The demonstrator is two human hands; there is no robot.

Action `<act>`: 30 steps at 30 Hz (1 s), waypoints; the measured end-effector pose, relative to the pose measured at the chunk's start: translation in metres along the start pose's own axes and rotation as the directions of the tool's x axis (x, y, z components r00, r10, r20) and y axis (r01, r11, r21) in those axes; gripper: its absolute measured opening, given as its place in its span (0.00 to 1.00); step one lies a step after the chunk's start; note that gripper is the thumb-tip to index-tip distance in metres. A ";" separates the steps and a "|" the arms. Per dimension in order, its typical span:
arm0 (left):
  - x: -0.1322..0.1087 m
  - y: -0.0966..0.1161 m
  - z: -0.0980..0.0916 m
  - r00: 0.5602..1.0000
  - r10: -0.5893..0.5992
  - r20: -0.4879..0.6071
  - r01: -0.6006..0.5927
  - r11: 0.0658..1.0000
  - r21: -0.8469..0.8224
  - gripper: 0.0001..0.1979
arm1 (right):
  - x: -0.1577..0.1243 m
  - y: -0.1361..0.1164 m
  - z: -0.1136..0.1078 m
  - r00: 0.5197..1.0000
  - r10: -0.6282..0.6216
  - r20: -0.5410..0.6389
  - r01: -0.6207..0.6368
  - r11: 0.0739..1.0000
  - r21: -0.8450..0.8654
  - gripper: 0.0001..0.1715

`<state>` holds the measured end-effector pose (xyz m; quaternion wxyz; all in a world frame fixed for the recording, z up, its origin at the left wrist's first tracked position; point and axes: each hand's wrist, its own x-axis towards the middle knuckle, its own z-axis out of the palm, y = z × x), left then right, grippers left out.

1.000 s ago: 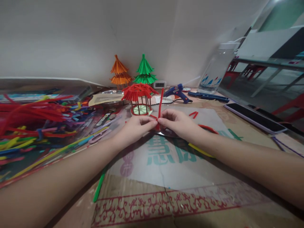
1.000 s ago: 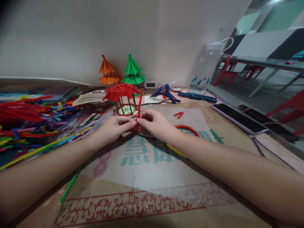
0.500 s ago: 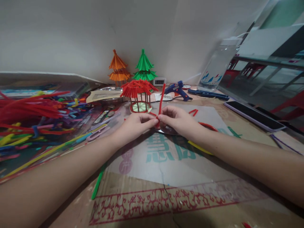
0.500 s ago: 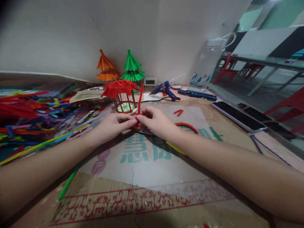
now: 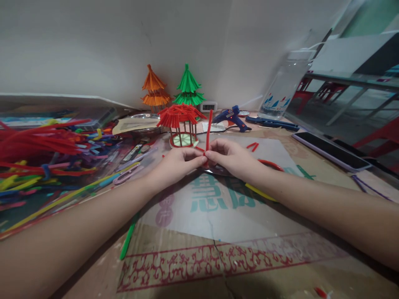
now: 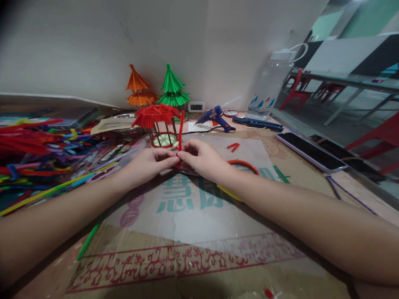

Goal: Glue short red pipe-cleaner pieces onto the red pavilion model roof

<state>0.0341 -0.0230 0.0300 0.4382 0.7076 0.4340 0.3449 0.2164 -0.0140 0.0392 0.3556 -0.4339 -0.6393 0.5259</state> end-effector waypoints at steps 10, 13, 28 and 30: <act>0.001 -0.003 -0.001 1.000 0.027 0.012 -0.027 1.000 0.013 0.13 | -0.001 -0.004 0.002 1.000 0.008 -0.011 -0.008 1.000 0.005 0.07; 0.001 -0.004 -0.002 0.999 0.036 0.021 -0.036 0.999 0.006 0.13 | -0.001 -0.005 0.002 1.000 0.028 -0.007 -0.028 0.999 0.030 0.07; 0.002 -0.003 0.000 0.999 0.007 0.037 -0.003 0.995 -0.104 0.11 | -0.003 -0.008 0.005 0.993 0.117 0.000 -0.116 0.982 0.151 0.08; 0.002 -0.003 0.001 0.999 0.002 0.037 0.001 0.994 -0.105 0.10 | -0.003 -0.008 0.005 0.995 0.104 0.004 -0.104 0.983 0.154 0.08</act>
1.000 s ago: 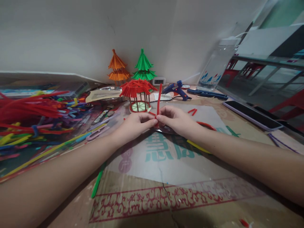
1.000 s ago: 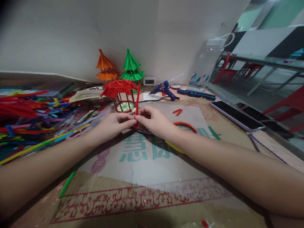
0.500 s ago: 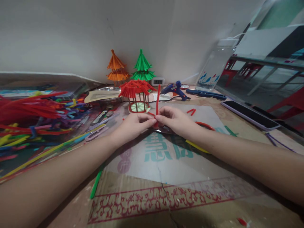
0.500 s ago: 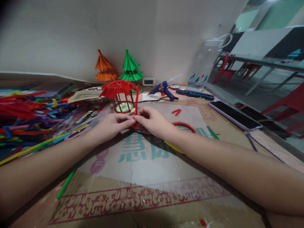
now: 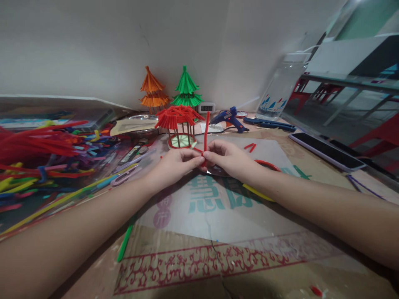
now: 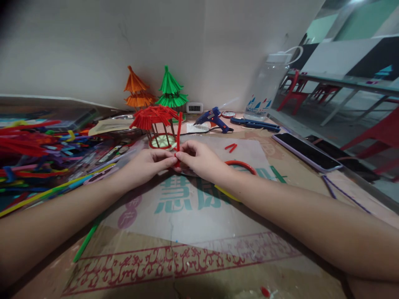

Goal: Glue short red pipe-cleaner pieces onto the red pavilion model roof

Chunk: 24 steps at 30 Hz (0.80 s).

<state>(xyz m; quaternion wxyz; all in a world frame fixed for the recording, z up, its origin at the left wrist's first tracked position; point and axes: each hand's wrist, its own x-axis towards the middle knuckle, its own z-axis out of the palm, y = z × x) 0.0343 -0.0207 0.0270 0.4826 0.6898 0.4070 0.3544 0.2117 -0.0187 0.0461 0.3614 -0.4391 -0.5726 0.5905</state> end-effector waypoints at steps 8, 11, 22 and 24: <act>0.001 -0.001 0.000 1.000 0.002 -0.012 -0.002 1.000 0.009 0.09 | 0.000 0.001 0.000 0.999 -0.032 0.001 0.032 0.999 -0.032 0.09; 0.001 -0.002 -0.001 1.000 0.006 -0.014 -0.006 1.000 0.008 0.10 | 0.001 0.001 -0.001 0.999 -0.043 0.003 0.043 0.998 -0.051 0.08; 0.001 -0.002 -0.002 0.999 -0.047 0.001 0.047 0.999 0.001 0.11 | 0.001 0.001 -0.002 0.996 -0.093 0.002 0.092 0.986 -0.139 0.09; 0.001 -0.002 -0.002 0.998 -0.056 0.011 0.056 0.998 0.006 0.12 | 0.001 0.001 -0.002 0.994 -0.109 0.008 0.109 0.981 -0.161 0.09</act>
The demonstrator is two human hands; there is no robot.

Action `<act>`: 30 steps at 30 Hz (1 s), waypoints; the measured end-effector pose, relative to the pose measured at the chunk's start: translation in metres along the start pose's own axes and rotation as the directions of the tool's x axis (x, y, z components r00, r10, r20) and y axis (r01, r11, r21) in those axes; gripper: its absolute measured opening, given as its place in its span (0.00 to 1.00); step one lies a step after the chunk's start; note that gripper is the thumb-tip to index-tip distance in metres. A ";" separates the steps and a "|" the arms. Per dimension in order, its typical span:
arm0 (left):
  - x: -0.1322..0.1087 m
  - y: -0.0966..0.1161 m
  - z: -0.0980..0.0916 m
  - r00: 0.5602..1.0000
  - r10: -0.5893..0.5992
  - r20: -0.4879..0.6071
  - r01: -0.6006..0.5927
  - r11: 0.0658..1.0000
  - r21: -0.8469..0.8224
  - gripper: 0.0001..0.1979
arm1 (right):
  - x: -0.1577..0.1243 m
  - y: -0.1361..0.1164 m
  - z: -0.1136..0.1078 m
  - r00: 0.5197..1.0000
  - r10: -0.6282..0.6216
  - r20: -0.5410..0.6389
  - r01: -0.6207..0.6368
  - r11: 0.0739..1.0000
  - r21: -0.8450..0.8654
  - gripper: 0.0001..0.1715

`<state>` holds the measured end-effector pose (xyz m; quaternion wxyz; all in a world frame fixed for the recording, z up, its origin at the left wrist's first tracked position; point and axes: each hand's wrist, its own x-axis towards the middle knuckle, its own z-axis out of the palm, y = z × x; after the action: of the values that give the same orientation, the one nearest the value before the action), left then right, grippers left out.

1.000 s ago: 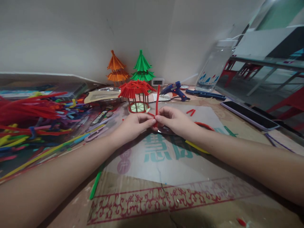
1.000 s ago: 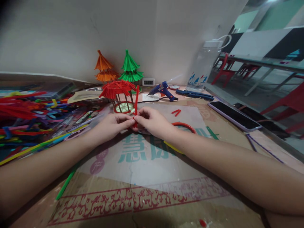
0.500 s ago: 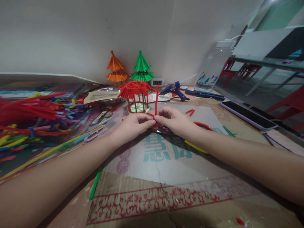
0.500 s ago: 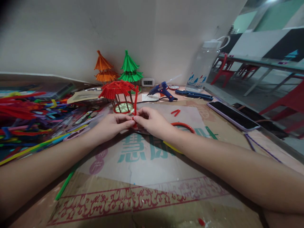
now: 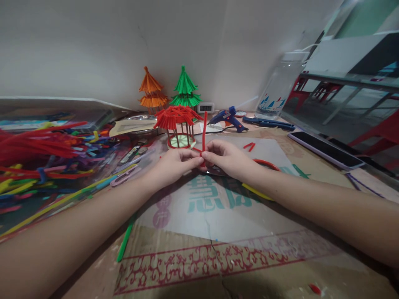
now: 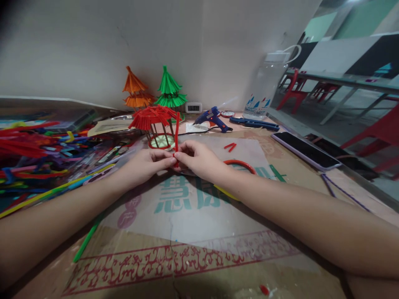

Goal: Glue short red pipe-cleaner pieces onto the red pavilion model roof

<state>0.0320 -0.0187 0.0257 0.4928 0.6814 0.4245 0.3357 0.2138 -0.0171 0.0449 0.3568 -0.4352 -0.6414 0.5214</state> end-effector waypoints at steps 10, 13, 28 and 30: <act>0.000 0.000 0.000 0.998 -0.054 0.006 0.055 0.998 -0.023 0.12 | -0.001 0.000 0.000 1.000 -0.016 0.011 0.016 1.000 -0.008 0.08; -0.001 0.002 0.000 0.998 -0.056 -0.002 0.056 0.998 -0.015 0.12 | 0.001 0.005 0.001 0.999 -0.036 0.023 0.037 0.999 -0.011 0.08; -0.002 0.003 0.004 0.998 -0.050 -0.040 0.046 0.994 -0.096 0.11 | -0.037 -0.034 -0.064 0.961 -0.185 0.207 0.272 0.478 -0.835 0.19; -0.001 0.001 0.004 0.998 -0.056 -0.040 0.050 0.990 -0.134 0.11 | -0.044 -0.032 -0.078 0.966 -0.116 0.232 0.258 0.352 -0.900 0.19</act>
<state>0.0354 -0.0217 0.0257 0.5364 0.6279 0.4300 0.3648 0.2950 -0.0321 0.0918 0.0684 -0.4492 -0.8890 0.0569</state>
